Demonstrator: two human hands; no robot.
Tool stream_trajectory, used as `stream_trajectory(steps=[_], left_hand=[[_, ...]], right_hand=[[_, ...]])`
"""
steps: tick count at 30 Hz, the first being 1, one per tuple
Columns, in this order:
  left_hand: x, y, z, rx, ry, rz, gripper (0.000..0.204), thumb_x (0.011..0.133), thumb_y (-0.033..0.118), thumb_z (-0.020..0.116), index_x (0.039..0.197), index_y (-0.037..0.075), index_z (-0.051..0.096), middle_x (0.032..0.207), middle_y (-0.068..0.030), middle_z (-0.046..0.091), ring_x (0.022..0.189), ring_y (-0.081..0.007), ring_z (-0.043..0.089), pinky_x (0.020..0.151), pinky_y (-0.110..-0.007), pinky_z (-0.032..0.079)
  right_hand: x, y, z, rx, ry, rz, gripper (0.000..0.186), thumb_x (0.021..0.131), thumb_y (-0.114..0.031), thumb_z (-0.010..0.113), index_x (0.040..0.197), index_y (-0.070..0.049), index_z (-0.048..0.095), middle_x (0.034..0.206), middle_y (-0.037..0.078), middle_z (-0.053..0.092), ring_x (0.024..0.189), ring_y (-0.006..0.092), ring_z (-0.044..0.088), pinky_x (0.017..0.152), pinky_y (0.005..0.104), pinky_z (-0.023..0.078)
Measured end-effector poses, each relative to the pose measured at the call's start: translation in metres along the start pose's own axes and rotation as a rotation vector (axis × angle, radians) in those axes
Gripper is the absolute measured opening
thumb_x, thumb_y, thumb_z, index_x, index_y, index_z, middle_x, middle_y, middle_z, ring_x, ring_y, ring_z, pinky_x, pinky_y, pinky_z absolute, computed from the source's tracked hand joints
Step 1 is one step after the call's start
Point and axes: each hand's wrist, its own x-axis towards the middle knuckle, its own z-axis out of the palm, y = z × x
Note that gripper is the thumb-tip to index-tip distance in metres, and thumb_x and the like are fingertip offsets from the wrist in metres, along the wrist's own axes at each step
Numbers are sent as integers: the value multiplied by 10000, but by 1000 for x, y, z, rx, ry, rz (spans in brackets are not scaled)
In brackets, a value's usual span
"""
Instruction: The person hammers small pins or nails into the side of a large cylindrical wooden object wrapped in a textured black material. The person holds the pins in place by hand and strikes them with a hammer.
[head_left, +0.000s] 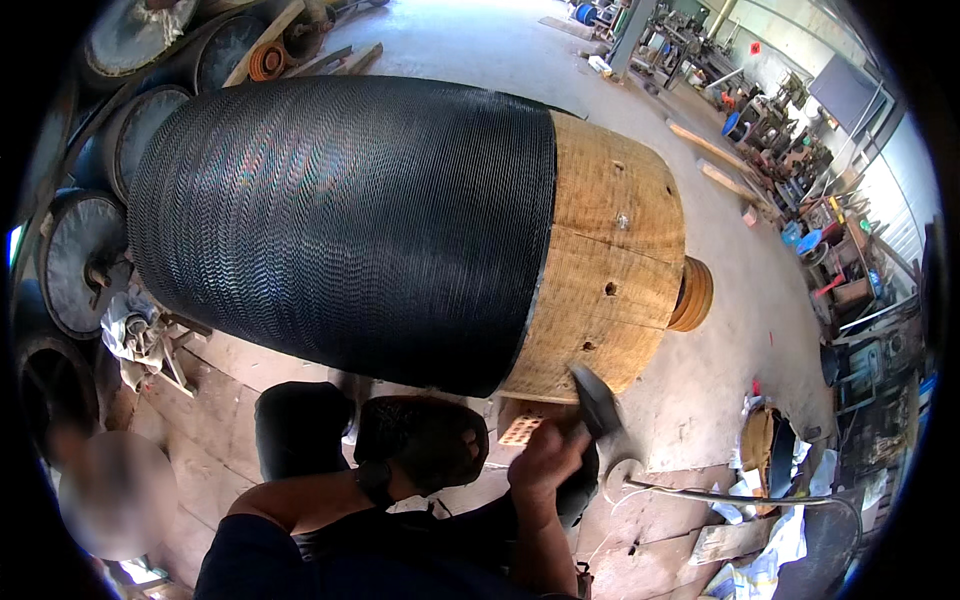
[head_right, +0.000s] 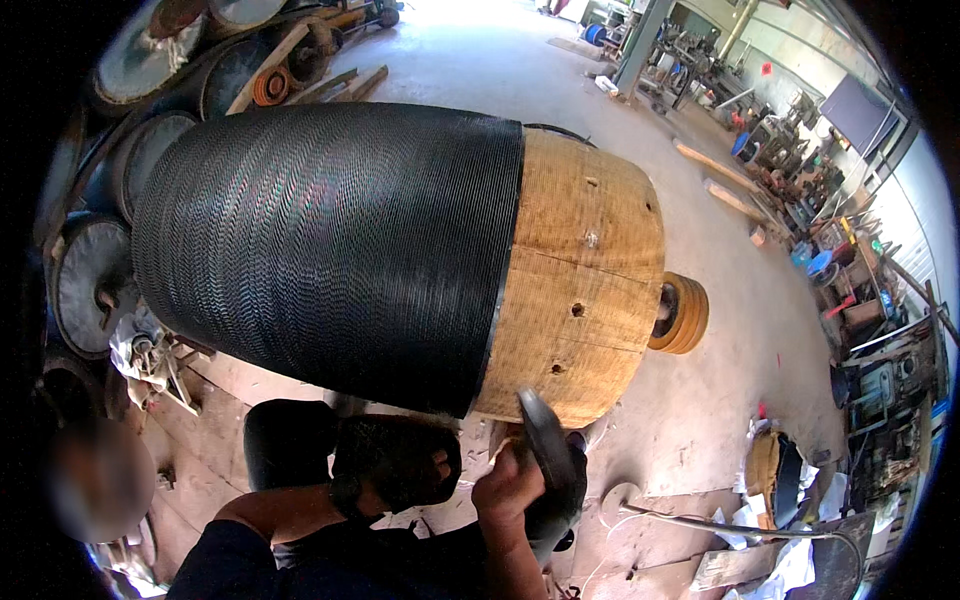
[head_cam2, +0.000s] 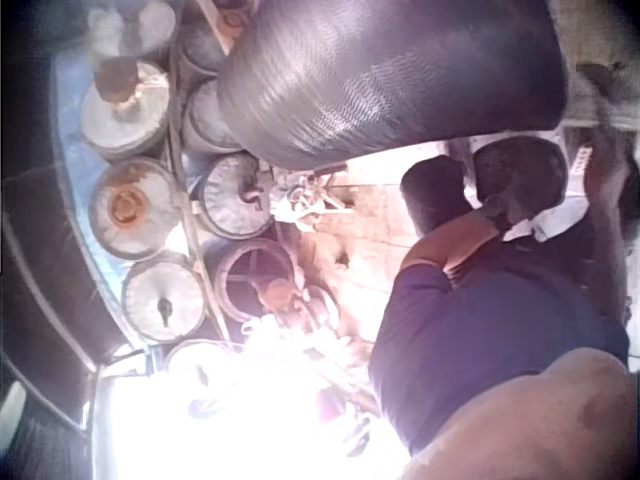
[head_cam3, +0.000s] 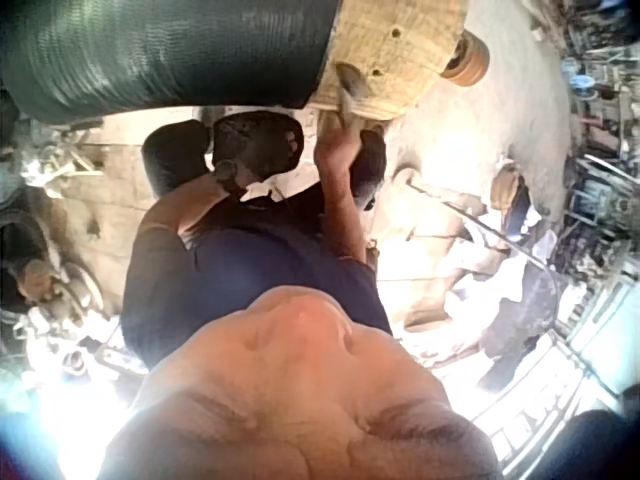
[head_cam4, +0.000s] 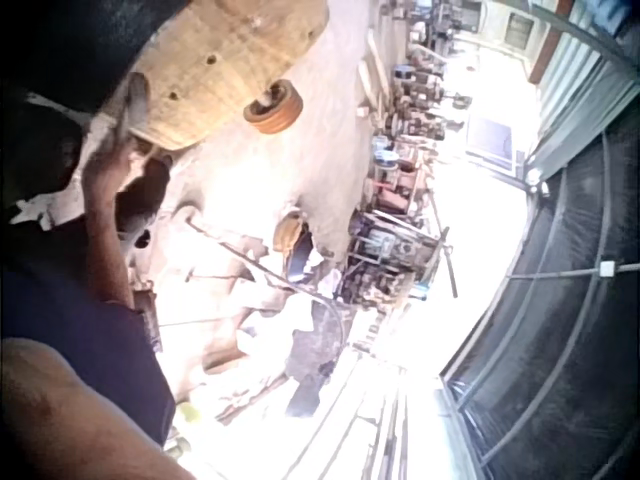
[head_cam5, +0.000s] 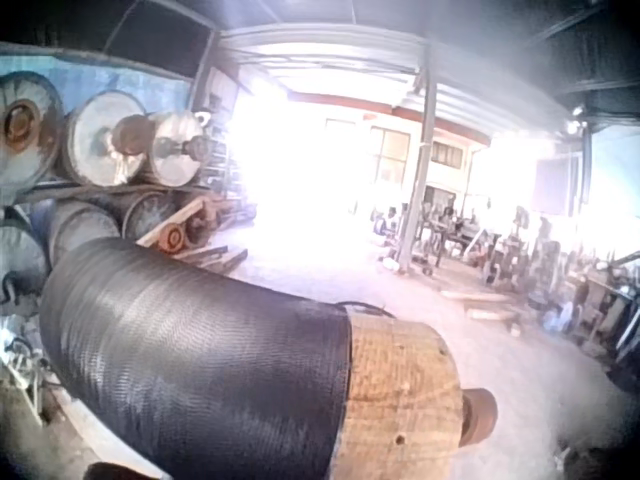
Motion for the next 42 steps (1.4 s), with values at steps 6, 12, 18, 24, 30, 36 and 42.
stream_trajectory(steps=[6, 12, 18, 24, 30, 36, 42], left_hand=[[8, 2, -3, 245, 77, 32, 165, 860, 184, 647, 966, 59, 628, 990, -81, 613, 953, -255, 609, 782, -372, 520], [5, 4, 10, 403, 81, 50, 189, 861, 189, 627, 1000, 61, 637, 1014, -100, 612, 964, -269, 611, 783, -380, 531], [9, -2, 10, -54, 32, -42, 162, 905, 181, 604, 992, 49, 641, 992, -109, 620, 930, -266, 619, 788, -386, 530], [11, -5, -20, -263, 196, -70, 124, 809, 152, 672, 796, 30, 687, 855, -121, 643, 845, -248, 625, 735, -382, 526], [2, -3, -27, -284, 276, -5, 79, 824, 124, 650, 818, 48, 669, 872, -85, 607, 882, -238, 598, 765, -376, 516], [4, -2, -30, -316, 231, 20, 156, 896, 166, 638, 991, 60, 575, 970, -91, 584, 874, -259, 596, 768, -390, 505], [18, -6, -48, -192, 370, 5, 335, 790, 117, 733, 1085, 30, 600, 1043, -160, 615, 943, -318, 627, 760, -428, 532]], right_hand=[[-8, -17, -1, 158, 32, 129, 300, 1026, -267, 504, 990, 29, 537, 675, 85, 544, 592, 156, 495, 539, 320, 430], [15, -15, -2, -152, -232, 211, 236, 1021, -172, 506, 987, 55, 559, 723, 237, 612, 647, 313, 621, 584, 438, 460], [5, -37, -14, 201, 29, 286, 289, 1029, -246, 504, 951, 29, 553, 678, 181, 586, 575, 275, 545, 558, 419, 470], [3, -4, 0, -119, -133, 105, 253, 1023, -204, 526, 927, 29, 534, 684, 269, 574, 572, 432, 553, 531, 472, 445], [0, -30, -3, 264, 155, 185, 268, 1022, -229, 442, 987, 28, 509, 659, 108, 523, 512, 205, 497, 467, 333, 408], [-3, -13, -8, -102, -85, 172, 209, 990, -164, 514, 953, 41, 535, 687, 210, 606, 592, 377, 593, 517, 437, 444], [9, -31, -5, -46, -3, 111, 172, 980, -113, 487, 971, 51, 539, 667, 133, 554, 615, 344, 549, 537, 430, 449]])
